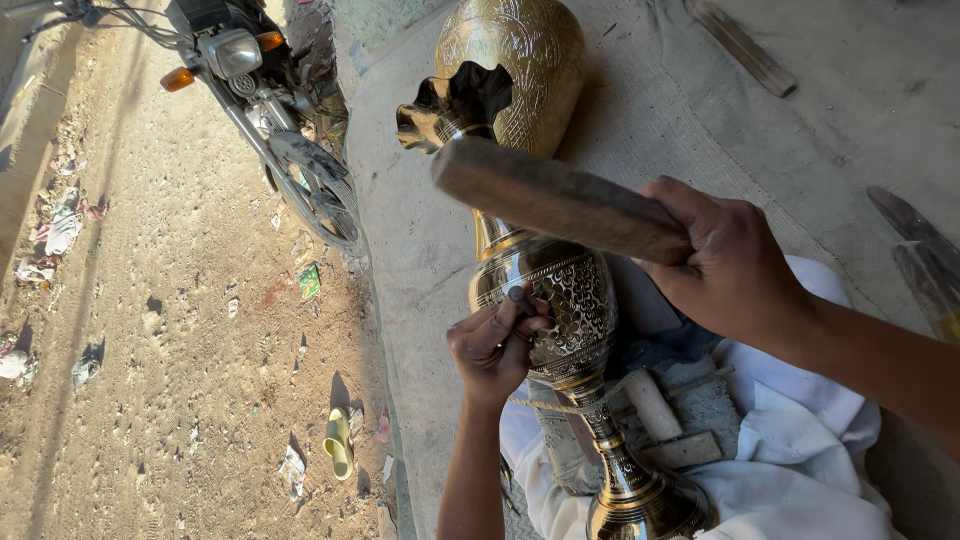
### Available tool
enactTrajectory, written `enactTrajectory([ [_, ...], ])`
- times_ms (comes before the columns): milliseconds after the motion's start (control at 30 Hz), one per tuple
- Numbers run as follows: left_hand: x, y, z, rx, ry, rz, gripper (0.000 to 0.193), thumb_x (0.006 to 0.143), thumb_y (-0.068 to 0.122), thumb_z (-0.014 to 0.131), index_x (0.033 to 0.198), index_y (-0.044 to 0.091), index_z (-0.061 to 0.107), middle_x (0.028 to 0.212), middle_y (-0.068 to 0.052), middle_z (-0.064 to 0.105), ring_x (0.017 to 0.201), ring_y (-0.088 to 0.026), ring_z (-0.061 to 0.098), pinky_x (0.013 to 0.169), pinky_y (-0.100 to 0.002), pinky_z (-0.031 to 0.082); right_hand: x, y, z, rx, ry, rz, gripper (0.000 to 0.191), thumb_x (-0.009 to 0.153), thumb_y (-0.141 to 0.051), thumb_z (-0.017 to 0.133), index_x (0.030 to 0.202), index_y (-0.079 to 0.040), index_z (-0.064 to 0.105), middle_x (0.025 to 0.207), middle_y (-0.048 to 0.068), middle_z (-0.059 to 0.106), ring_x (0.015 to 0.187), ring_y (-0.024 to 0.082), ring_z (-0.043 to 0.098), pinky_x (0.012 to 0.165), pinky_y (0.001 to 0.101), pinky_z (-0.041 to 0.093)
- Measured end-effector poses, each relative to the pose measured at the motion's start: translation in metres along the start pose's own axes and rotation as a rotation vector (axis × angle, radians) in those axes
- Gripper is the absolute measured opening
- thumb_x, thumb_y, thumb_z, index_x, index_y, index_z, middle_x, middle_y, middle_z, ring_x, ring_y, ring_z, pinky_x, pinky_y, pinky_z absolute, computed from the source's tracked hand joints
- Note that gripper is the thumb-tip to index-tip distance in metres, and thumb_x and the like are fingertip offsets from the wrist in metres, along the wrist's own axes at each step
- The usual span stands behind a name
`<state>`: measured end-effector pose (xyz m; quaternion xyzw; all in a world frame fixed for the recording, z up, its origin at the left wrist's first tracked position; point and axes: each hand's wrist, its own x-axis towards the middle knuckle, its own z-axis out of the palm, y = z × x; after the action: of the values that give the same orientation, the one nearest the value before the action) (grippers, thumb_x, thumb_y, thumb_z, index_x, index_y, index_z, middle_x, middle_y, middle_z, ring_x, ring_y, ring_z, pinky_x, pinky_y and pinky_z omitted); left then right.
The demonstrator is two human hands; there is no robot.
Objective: The person sits on a mat and uses a hammer and chisel to engrave intricate patterns onto a brass vase. They hold the chisel against the vase's surface and strike it repeatedly with the hammer to create detailed designs.
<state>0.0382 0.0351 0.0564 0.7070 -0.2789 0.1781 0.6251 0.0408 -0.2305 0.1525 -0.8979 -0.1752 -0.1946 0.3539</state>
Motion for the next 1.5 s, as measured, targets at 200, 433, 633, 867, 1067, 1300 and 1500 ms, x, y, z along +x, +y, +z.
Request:
enactTrajectory([
  [200, 0.001, -0.001, -0.001, -0.031, -0.032, 0.017, 0.042, 0.097, -0.018, 0.058, 0.127, 0.008, 0.071, 0.104, -0.015, 0.078, 0.094, -0.019, 0.078, 0.083, -0.030, 0.067, -0.009, 0.009, 0.007, 0.053, -0.095, 0.139, 0.024, 0.085, -0.013, 0.070, 0.109, -0.014, 0.064, 0.076, 0.002, 0.070, 0.071, 0.020, 0.071, 0.066, 0.0417, 0.053],
  [433, 0.008, 0.001, 0.000, 0.129, -0.036, 0.084, 0.047, 0.091, -0.015, 0.068, 0.130, 0.011, 0.069, 0.101, -0.013, 0.078, 0.094, -0.018, 0.079, 0.083, -0.030, 0.067, -0.003, 0.033, 0.014, -0.377, 0.010, -0.147, 0.051, 0.062, -0.010, 0.073, 0.112, -0.013, 0.067, 0.083, 0.003, 0.074, 0.070, 0.023, 0.072, 0.066, 0.0456, 0.054],
  [633, 0.008, 0.003, 0.000, 0.195, -0.021, 0.122, 0.051, 0.089, -0.012, 0.074, 0.133, 0.012, 0.067, 0.100, -0.009, 0.079, 0.093, -0.017, 0.080, 0.083, -0.029, 0.066, -0.004, 0.029, 0.013, 0.506, -0.189, 0.585, 0.023, 0.090, -0.009, 0.080, 0.109, -0.009, 0.067, 0.068, 0.014, 0.063, 0.058, 0.038, 0.060, 0.055, 0.0527, 0.048],
  [867, 0.006, 0.001, -0.002, 0.191, -0.034, 0.084, 0.049, 0.087, -0.014, 0.073, 0.130, 0.008, 0.069, 0.099, -0.012, 0.079, 0.092, -0.019, 0.080, 0.082, -0.030, 0.066, 0.003, 0.015, 0.005, -0.063, -0.043, 0.036, 0.031, 0.082, -0.010, 0.075, 0.111, -0.018, 0.066, 0.078, 0.002, 0.071, 0.068, 0.023, 0.071, 0.061, 0.0417, 0.054],
  [1067, 0.008, -0.003, -0.003, 0.062, -0.039, 0.100, 0.045, 0.090, -0.014, 0.073, 0.129, 0.007, 0.067, 0.102, -0.013, 0.079, 0.095, -0.018, 0.079, 0.083, -0.029, 0.066, -0.002, 0.018, 0.010, -0.033, -0.046, 0.020, 0.031, 0.081, -0.012, 0.076, 0.110, -0.016, 0.066, 0.080, 0.002, 0.071, 0.069, 0.022, 0.071, 0.063, 0.0424, 0.054],
  [1300, 0.011, -0.002, -0.006, 0.044, -0.074, 0.100, 0.045, 0.090, -0.014, 0.072, 0.128, 0.011, 0.068, 0.101, -0.012, 0.079, 0.092, -0.017, 0.079, 0.081, -0.029, 0.066, -0.008, 0.019, 0.015, -0.009, -0.126, 0.199, 0.031, 0.083, -0.017, 0.075, 0.113, -0.013, 0.066, 0.075, 0.004, 0.065, 0.066, 0.020, 0.067, 0.059, 0.0394, 0.051],
  [1500, 0.012, 0.000, -0.008, 0.055, -0.089, 0.096, 0.047, 0.089, -0.017, 0.070, 0.129, 0.008, 0.069, 0.101, -0.014, 0.078, 0.093, -0.017, 0.078, 0.081, -0.030, 0.065, -0.008, 0.018, 0.017, 0.026, -0.008, 0.044, 0.031, 0.081, -0.014, 0.072, 0.111, -0.016, 0.067, 0.075, -0.002, 0.067, 0.066, 0.015, 0.070, 0.062, 0.0412, 0.051],
])
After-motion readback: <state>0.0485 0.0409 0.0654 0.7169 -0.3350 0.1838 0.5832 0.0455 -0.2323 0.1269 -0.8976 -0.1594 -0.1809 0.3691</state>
